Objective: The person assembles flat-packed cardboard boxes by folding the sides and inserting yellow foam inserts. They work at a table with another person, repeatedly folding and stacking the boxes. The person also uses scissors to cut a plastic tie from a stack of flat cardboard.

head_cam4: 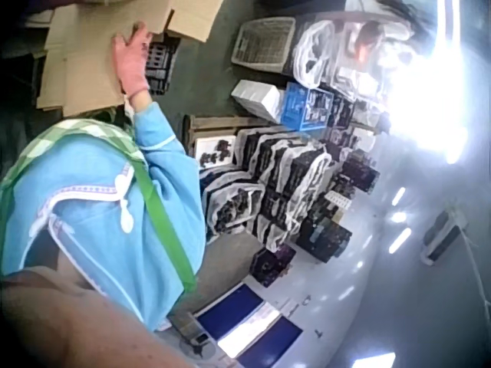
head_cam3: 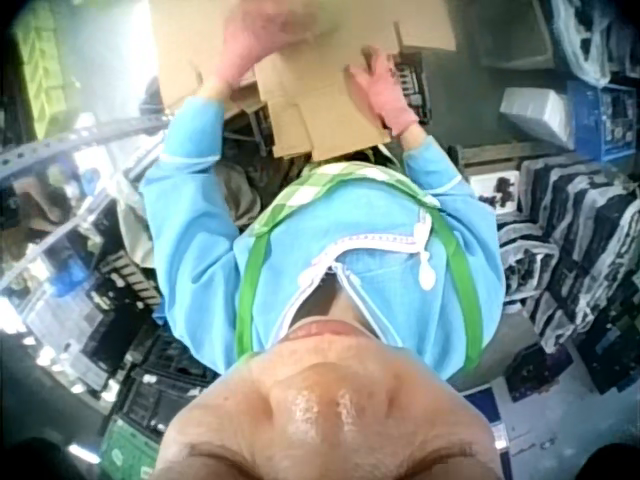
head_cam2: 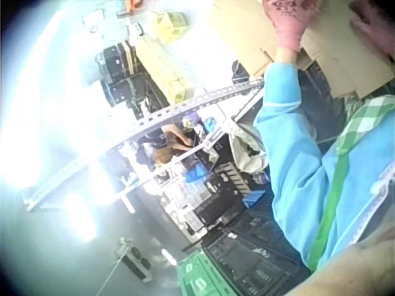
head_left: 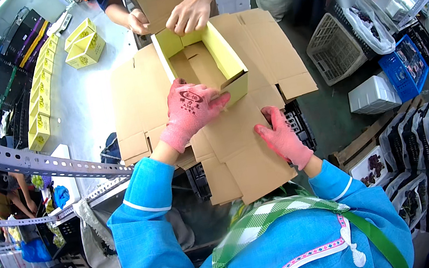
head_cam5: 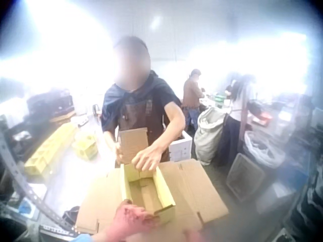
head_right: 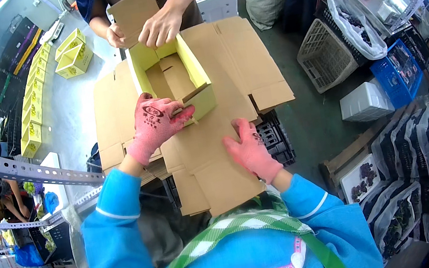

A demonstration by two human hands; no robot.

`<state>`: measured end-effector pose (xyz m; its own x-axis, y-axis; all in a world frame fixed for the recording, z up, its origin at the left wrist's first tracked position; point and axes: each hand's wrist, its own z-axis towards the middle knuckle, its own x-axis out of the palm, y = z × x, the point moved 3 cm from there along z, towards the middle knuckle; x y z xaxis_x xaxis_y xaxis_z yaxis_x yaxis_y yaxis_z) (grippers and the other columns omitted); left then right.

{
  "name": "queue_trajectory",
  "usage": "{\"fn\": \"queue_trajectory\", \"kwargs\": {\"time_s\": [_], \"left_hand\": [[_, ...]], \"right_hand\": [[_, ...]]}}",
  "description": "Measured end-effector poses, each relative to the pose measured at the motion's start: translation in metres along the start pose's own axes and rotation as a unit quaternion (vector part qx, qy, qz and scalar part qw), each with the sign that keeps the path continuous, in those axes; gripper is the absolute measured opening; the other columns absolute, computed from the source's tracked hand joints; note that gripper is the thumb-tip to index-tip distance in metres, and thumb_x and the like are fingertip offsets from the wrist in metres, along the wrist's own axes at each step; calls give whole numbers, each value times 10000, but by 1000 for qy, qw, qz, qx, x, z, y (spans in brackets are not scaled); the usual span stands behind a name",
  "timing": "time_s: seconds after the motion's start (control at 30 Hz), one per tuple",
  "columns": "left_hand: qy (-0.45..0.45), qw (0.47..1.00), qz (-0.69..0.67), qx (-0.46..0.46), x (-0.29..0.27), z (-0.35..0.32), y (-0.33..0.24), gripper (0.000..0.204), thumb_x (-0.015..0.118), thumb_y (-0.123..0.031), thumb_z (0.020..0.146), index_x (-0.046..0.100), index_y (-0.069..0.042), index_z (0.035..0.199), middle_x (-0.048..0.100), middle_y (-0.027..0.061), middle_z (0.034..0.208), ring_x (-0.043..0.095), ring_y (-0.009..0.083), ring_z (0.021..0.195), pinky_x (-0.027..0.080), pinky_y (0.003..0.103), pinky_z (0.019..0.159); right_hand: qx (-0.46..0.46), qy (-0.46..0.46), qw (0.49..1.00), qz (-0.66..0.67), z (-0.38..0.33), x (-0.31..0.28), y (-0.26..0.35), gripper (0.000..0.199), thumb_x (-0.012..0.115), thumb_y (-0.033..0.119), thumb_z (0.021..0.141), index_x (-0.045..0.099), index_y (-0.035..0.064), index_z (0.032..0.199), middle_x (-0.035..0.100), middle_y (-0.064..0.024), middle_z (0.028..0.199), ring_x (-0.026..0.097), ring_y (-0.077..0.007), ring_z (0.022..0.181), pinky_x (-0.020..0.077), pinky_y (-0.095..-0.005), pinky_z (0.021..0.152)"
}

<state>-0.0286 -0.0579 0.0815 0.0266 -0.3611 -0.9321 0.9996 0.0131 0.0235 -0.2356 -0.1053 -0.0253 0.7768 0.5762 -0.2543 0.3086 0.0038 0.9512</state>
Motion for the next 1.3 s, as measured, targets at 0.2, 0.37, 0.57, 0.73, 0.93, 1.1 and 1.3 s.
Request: {"fn": "queue_trajectory", "kwargs": {"time_s": [0.2, 0.37, 0.57, 0.73, 0.93, 1.1, 1.3], "left_hand": [[69, 997, -22, -10, -1, 2, -2, 228, 669, -398, 809, 704, -173, 812, 658, 12, 685, 631, 205, 682, 410, 364, 802], [36, 920, -388, -36, -19, -4, 16, 489, 380, -497, 962, 586, -101, 1161, 623, 82, 1100, 544, 226, 1102, 305, 362, 1045], [-208, 837, -505, -34, 5, -28, 10, 525, 494, -380, 919, 457, -27, 1306, 500, 139, 1295, 399, 316, 1279, 263, 422, 1090], [-403, 846, -329, -118, 35, -22, -5, 621, 622, -74, 869, 319, -58, 1410, 396, 151, 1391, 351, 292, 1325, 276, 407, 1091], [-456, 826, -287, -165, 32, -15, -17, 502, 526, 44, 890, 394, -38, 1367, 385, 172, 1415, 322, 292, 1364, 263, 406, 1112], [-185, 964, -162, -102, -1, -10, -10, 262, 620, -179, 835, 626, -39, 1057, 631, 138, 1076, 567, 301, 1101, 234, 488, 1120], [278, 958, -37, -51, -1, 19, -3, 364, 681, -417, 772, 672, -100, 950, 679, 105, 790, 650, 242, 915, 339, 401, 1075]], "right_hand": [[-44, 175, 791, 584, 29, -19, 31, 400, 499, 125, 933, 428, 10, 1309, 588, -115, 1101, 577, -200, 1024, 471, -312, 902], [-239, -64, 963, 110, 27, -1, 62, 685, 677, 201, 817, 352, 71, 1405, 521, -144, 1158, 564, -246, 1012, 460, -348, 893], [-460, -280, 821, -190, 68, -3, 81, 914, 788, 311, 722, 274, 106, 1450, 321, -247, 1402, 372, -439, 1253, 374, -507, 984], [-547, -100, 811, -182, 88, 0, 96, 777, 701, 416, 796, 350, 112, 1418, 244, -268, 1467, 331, -451, 1303, 353, -501, 1014], [-580, -33, 748, -322, 96, -13, 122, 713, 741, 461, 659, 547, 87, 1234, 424, -181, 1351, 467, -376, 1197, 348, -467, 1036], [-586, 120, 723, -347, 112, -13, 127, 521, 760, 410, 633, 624, 125, 1048, 624, -91, 1015, 591, -273, 1014, 355, -491, 1061], [-535, 257, 668, -449, 128, -10, 134, 198, 725, 297, 650, 627, 131, 694, 579, -53, 572, 637, -240, 734, 379, -409, 1051]]}}
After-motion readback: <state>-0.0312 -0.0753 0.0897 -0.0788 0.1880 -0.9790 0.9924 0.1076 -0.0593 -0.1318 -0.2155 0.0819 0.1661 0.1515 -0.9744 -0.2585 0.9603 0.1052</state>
